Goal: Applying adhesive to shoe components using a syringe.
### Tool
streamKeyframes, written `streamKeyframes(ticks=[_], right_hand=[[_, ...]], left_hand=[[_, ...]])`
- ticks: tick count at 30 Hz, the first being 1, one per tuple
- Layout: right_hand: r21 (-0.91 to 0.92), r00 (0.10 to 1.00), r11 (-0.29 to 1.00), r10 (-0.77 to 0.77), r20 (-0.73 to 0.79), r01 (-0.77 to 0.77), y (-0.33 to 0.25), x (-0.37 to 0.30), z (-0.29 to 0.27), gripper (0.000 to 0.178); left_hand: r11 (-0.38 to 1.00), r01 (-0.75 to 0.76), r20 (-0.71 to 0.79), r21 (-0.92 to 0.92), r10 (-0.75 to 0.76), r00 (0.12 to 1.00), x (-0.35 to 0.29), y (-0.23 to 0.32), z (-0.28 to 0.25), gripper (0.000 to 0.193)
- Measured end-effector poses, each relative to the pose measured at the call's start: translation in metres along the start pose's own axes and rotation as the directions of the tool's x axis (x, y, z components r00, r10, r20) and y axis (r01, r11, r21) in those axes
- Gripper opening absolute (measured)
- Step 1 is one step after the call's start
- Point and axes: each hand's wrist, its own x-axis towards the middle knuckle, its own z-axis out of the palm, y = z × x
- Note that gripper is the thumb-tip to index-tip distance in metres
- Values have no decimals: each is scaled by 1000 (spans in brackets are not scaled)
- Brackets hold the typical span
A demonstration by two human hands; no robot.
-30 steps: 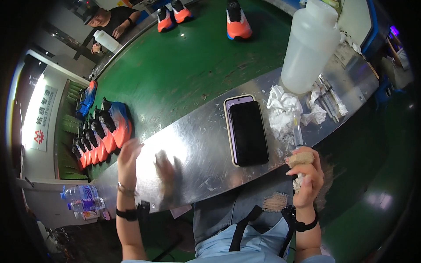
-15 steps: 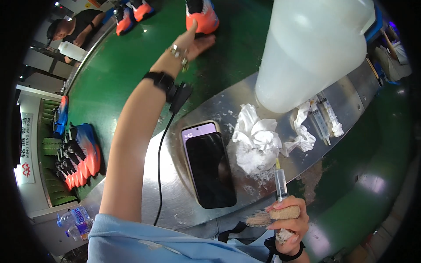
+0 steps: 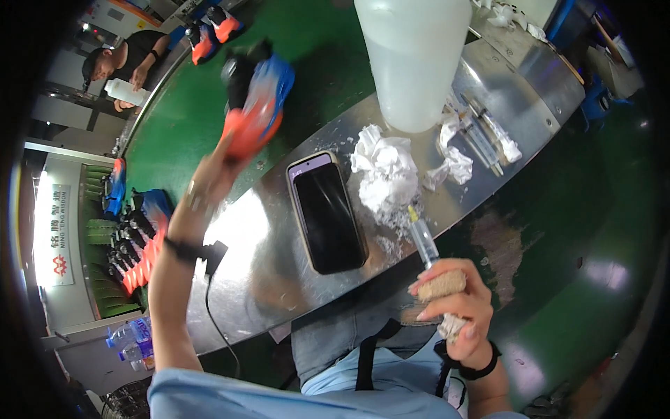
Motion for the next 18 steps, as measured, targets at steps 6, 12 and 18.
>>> streamKeyframes(ticks=[6,12,18], right_hand=[[-36,988,987,-154,17,155,9,-1,-3,65],[-69,969,968,-239,60,243,18,18,20,61],[-158,964,951,-261,58,267,17,3,34,54]], left_hand=[[978,198,-372,-57,-205,905,-324,-40,-23,44],[981,179,-664,-78,-185,724,-486,-101,-16,29],[871,-68,-657,487,416,628,-458,-82,-60,35]])
